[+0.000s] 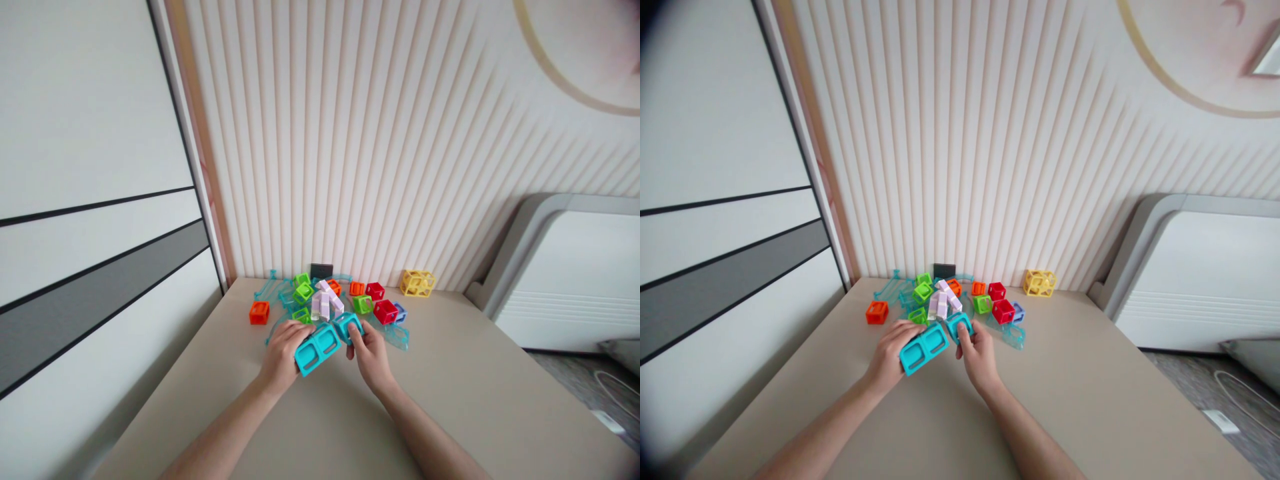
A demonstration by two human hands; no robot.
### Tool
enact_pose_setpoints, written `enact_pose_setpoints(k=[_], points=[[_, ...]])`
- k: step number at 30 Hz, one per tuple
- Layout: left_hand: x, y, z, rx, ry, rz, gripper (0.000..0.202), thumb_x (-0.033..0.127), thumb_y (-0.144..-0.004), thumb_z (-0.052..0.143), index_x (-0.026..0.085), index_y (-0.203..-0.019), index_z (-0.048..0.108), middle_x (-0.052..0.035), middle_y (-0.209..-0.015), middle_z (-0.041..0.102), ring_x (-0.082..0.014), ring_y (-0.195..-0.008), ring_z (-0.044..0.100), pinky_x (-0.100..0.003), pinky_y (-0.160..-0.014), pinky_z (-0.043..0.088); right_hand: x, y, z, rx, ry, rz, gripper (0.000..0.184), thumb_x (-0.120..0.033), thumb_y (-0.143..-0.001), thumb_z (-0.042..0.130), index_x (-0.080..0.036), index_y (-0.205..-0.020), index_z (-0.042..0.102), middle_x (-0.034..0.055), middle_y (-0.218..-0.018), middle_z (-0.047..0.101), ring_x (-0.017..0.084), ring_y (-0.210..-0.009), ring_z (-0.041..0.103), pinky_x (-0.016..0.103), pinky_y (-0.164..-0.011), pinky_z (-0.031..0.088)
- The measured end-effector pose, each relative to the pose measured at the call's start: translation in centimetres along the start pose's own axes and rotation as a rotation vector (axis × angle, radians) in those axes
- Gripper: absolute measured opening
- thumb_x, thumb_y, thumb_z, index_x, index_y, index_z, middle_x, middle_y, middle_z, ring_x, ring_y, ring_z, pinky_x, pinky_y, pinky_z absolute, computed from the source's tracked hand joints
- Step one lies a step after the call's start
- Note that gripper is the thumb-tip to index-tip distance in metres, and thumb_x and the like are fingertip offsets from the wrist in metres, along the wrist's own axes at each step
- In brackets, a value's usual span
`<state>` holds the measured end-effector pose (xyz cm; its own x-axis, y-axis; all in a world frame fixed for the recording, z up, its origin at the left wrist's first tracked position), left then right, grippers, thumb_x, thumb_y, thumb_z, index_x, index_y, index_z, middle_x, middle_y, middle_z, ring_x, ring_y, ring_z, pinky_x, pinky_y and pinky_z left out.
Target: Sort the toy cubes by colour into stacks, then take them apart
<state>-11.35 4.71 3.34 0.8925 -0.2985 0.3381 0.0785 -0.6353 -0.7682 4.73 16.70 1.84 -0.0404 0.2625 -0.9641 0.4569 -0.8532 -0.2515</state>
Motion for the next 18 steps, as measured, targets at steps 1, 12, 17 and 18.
enact_pose_setpoints(k=[1,12,17,18], points=[[0.01,0.00,0.03,-0.004,0.000,0.002,0.029,0.012,-0.089,0.056,0.018,-0.114,0.069,-0.0096,-0.099,0.075,-0.0257,-0.095,0.066,-0.040,-0.084,0.055,-0.06,0.05,0.02,-0.001,-0.002,-0.001,0.051,-0.069,-0.086,0.056,-0.021,-0.069,0.051,-0.0035,-0.046,0.053,0.012,-0.042,0.047,0.023,-0.045,0.034],[0.59,-0.31,-0.30,-0.021,0.010,0.000,0.023,0.018,-0.089,0.059,0.019,-0.110,0.071,-0.0099,-0.101,0.074,-0.0243,-0.093,0.067,-0.037,-0.083,0.055,-0.19,0.25,0.52,-0.035,-0.023,0.005,0.049,-0.068,-0.087,0.056,-0.021,-0.071,0.052,-0.0037,-0.047,0.052,0.012,-0.041,0.047,0.023,-0.044,0.034],[0.83,-0.36,-0.31,-0.011,0.008,0.016,0.022,0.019,-0.090,0.060,0.020,-0.109,0.072,-0.0092,-0.099,0.074,-0.0240,-0.092,0.068,-0.037,-0.082,0.055,-0.20,0.51,0.87,-0.049,-0.039,0.013,0.049,-0.068,-0.086,0.056,-0.021,-0.072,0.052,-0.0038,-0.046,0.053,0.012,-0.040,0.047,0.022,-0.042,0.034],[0.84,-0.35,-0.33,-0.008,0.007,0.017,0.022,0.018,-0.090,0.059,0.019,-0.108,0.072,-0.0092,-0.099,0.074,-0.0240,-0.092,0.068,-0.037,-0.082,0.055,-0.21,0.55,0.89,-0.051,-0.040,0.012,0.049,-0.068,-0.087,0.056,-0.021,-0.072,0.052,-0.0038,-0.046,0.053,0.012,-0.040,0.047,0.022,-0.042,0.034]])
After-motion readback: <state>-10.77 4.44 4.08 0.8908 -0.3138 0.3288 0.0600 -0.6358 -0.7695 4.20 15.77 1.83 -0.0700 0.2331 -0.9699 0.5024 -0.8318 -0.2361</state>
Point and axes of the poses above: each hand's wrist, its own y-axis away from the middle knuckle, its own z-axis out of the palm, x = y × z, the point moved 5 cm from there along -y, towards the middle knuckle
